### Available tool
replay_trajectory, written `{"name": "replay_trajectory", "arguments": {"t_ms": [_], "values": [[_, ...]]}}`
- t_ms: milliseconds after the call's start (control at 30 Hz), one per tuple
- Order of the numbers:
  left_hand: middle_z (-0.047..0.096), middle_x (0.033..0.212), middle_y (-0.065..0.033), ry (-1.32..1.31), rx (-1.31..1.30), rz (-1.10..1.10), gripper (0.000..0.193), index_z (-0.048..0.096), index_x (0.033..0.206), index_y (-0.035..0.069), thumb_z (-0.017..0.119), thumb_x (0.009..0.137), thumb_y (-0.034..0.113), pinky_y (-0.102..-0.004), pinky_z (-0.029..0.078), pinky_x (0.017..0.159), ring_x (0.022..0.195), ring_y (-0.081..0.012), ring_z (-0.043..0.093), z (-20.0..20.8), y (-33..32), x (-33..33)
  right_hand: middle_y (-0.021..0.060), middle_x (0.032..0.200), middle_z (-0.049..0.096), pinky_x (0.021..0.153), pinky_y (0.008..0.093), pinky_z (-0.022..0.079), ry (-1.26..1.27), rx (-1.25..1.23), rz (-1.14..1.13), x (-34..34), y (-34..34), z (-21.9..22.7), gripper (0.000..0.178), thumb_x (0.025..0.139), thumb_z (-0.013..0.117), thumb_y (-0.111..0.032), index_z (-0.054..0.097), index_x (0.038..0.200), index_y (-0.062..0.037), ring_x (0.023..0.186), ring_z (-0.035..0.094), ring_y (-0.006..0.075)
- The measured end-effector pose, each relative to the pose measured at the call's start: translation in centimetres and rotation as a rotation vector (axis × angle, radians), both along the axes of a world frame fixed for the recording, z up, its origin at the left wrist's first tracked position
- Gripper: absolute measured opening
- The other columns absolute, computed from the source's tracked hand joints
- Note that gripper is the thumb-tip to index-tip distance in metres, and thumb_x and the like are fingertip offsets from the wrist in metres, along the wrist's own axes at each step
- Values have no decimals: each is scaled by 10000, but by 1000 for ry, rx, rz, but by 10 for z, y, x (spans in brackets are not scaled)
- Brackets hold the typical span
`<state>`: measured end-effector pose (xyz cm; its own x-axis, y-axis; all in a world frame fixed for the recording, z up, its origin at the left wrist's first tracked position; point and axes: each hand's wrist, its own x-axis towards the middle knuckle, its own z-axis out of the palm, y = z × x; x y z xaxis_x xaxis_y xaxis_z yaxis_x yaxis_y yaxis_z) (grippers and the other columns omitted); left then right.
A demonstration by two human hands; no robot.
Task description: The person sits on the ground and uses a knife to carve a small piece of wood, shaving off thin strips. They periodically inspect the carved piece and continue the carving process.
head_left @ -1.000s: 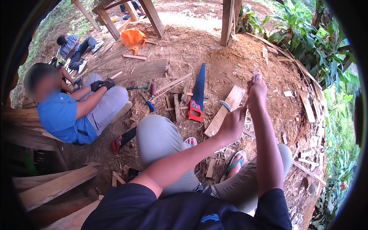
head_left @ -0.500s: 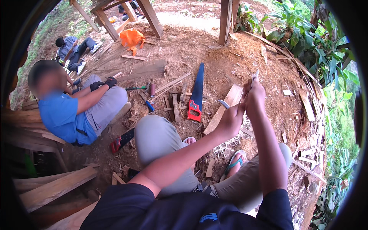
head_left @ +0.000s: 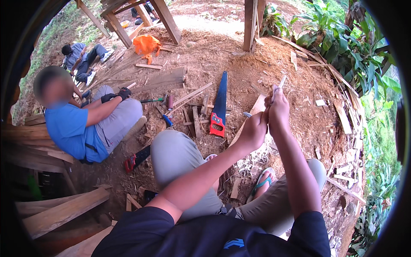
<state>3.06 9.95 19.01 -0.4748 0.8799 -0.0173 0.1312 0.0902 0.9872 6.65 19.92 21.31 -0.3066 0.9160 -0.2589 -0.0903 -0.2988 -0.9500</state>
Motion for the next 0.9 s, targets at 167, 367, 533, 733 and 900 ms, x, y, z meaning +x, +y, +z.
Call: {"name": "replay_trajectory", "arguments": {"t_ms": [167, 367, 533, 733, 900], "values": [[483, 548, -14, 123, -5, -46, 492, 544, 795, 18, 310, 1046, 371, -324, 363, 464, 474, -119, 458, -8, -14, 32, -5, 677, 436, 594, 285, 353, -68, 15, -39, 11, 50, 16, 377, 1050, 289, -316, 505, 857, -74, 591, 394, 115], [471, 552, -17, 0, 44, -9, 481, 527, 785, 19, 302, 1047, 352, -334, 365, 481, 484, -121, 437, 6, -5, 22, -19, 672, 418, 584, 274, 330, 30, -116, 27, 9, 15, 18, 357, 1048, 320, -333, 534, 892, -94, 591, 372, 100], [504, 565, -28, 12, -53, -44, 461, 524, 773, 18, 319, 1045, 329, -316, 369, 481, 503, -118, 477, 11, -4, 5, -9, 684, 440, 561, 269, 330, -6, 37, 52, 13, -3, 15, 388, 1048, 293, -318, 565, 975, -51, 599, 405, 102], [488, 556, -34, 103, -24, -60, 470, 529, 763, 5, 343, 1040, 335, -344, 374, 495, 511, -118, 469, -1, -16, 32, -18, 645, 454, 516, 259, 319, -87, 21, -85, 17, 32, 31, 349, 1043, 335, -327, 476, 813, -105, 534, 374, 96], [468, 540, -21, 43, 42, 29, 459, 525, 748, 21, 343, 1043, 323, -327, 378, 498, 491, -114, 448, -1, -10, 18, -29, 635, 423, 518, 259, 318, 61, -39, 87, 7, 3, 11, 324, 1047, 353, -307, 496, 845, -97, 545, 373, 97]]}}
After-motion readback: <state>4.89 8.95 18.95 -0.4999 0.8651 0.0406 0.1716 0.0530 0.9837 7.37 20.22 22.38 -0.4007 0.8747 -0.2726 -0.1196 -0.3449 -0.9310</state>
